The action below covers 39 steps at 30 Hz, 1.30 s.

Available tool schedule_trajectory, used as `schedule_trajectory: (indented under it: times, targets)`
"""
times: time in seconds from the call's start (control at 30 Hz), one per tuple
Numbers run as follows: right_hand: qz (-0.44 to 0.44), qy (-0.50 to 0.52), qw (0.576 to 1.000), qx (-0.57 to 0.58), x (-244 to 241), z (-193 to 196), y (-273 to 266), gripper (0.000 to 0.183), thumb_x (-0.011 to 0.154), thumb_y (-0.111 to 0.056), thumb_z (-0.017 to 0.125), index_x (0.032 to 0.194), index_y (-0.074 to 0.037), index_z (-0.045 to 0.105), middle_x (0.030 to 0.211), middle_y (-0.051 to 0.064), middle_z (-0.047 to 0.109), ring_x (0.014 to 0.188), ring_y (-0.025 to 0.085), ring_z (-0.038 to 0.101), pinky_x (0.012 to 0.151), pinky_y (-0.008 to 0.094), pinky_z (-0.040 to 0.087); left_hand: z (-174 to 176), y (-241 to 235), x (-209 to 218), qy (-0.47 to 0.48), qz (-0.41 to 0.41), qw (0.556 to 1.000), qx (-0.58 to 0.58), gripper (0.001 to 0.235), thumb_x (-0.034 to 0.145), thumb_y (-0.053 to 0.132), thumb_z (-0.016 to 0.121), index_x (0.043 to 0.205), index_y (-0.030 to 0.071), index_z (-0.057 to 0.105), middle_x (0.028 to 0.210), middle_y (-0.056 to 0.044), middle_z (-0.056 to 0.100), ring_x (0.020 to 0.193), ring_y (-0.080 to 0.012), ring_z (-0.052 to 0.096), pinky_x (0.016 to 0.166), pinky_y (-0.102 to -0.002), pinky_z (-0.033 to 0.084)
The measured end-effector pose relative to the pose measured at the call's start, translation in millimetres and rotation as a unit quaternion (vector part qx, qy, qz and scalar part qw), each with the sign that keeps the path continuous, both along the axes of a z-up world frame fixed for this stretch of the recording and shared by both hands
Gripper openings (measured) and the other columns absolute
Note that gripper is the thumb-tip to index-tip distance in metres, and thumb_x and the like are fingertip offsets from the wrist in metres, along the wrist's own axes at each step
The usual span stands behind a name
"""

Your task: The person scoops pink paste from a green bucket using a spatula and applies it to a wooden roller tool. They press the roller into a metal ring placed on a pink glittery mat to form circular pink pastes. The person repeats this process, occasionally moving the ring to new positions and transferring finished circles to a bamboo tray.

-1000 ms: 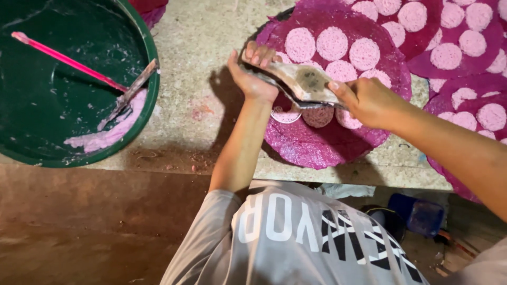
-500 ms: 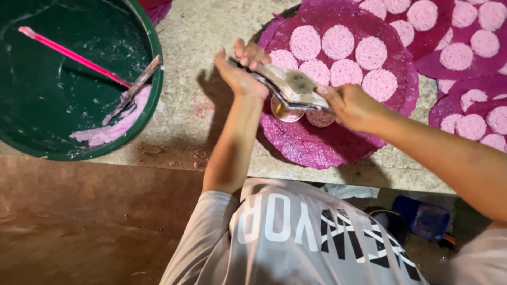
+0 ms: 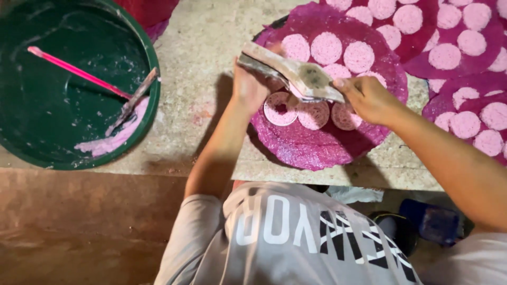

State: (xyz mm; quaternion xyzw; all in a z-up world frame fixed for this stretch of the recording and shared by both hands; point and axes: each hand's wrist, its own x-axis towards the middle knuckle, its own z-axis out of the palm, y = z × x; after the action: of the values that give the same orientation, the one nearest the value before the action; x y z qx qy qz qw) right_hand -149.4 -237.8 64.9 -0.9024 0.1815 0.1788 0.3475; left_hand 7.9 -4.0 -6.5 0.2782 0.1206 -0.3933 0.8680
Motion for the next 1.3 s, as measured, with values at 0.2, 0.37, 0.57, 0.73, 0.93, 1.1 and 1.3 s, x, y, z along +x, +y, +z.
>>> schedule_trajectory:
  times: [0.2,0.37,0.57,0.73,0.93,1.1,1.3]
  targets:
    - [-0.053,-0.104,0.993,0.029,-20,-44,-15,0.071,0.107,-0.060,0.035,0.076,-0.003,0.063,0.057,0.007,0.055,0.054,0.018,0.053,0.053,0.041,0.044,-43,8,-28,-0.178,-0.267,0.917,0.238,0.100,0.096,0.078,0.006,0.162,0.004,0.021,0.130,-0.022,0.062,0.066,-0.0137,0.055,0.049,-0.026,0.035]
    - [-0.097,-0.272,0.955,0.071,-43,-89,-22,0.071,0.114,-0.059,0.033,0.082,-0.002,0.059,0.063,0.006,0.053,0.058,0.015,0.050,0.054,0.035,0.040,-37,26,-40,-0.330,-0.187,0.875,0.302,0.087,0.096,0.068,0.023,0.161,0.010,0.013,0.134,-0.016,0.069,0.050,-0.0182,0.054,0.048,-0.028,0.048]
    - [-0.184,-0.325,0.864,0.339,-90,-108,9,0.055,0.106,-0.053,0.051,0.098,0.000,0.061,0.067,0.002,0.053,0.053,0.015,0.047,0.048,0.032,0.034,25,69,-75,-0.538,-0.134,0.624,0.551,0.059,0.095,0.028,0.057,0.151,0.015,0.046,0.132,-0.007,0.076,0.068,-0.0277,0.070,0.067,-0.037,0.055]
    - [-0.014,-0.260,0.953,0.157,-104,-53,38,0.051,0.089,-0.046,0.068,0.113,-0.001,0.068,0.076,0.009,0.072,0.066,0.022,0.067,0.062,0.035,0.053,58,64,-104,-0.737,-0.116,0.436,0.503,0.063,0.070,0.022,0.079,0.126,0.004,0.059,0.118,-0.019,0.068,0.115,-0.0338,0.063,0.104,-0.046,0.047]
    - [0.338,-0.333,0.880,0.036,-92,53,60,0.056,0.082,-0.056,0.074,0.093,-0.003,0.064,0.074,0.015,0.060,0.069,0.034,0.062,0.061,0.045,0.048,64,58,-109,-0.612,-0.455,0.646,-0.019,0.030,0.081,0.013,0.073,0.110,0.008,0.067,0.102,-0.013,0.069,0.099,-0.0241,0.067,0.085,-0.037,0.054]
    - [0.603,-0.442,0.664,0.001,-12,110,98,0.063,0.086,-0.064,0.071,0.094,-0.002,0.062,0.077,0.011,0.056,0.070,0.031,0.058,0.059,0.044,0.044,106,131,-119,-0.686,-0.464,0.553,0.095,0.034,0.079,0.016,0.070,0.113,0.010,0.068,0.095,-0.015,0.071,0.090,-0.0313,0.069,0.077,-0.043,0.054]
    - [0.584,-0.234,0.753,0.194,8,161,205,0.051,0.098,-0.054,0.063,0.086,-0.005,0.056,0.076,0.012,0.057,0.074,0.037,0.062,0.062,0.045,0.046,185,238,-115,-0.795,-0.377,0.349,0.323,0.035,0.087,0.016,0.063,0.122,0.014,0.068,0.089,-0.018,0.072,0.080,-0.0396,0.070,0.071,-0.051,0.054]
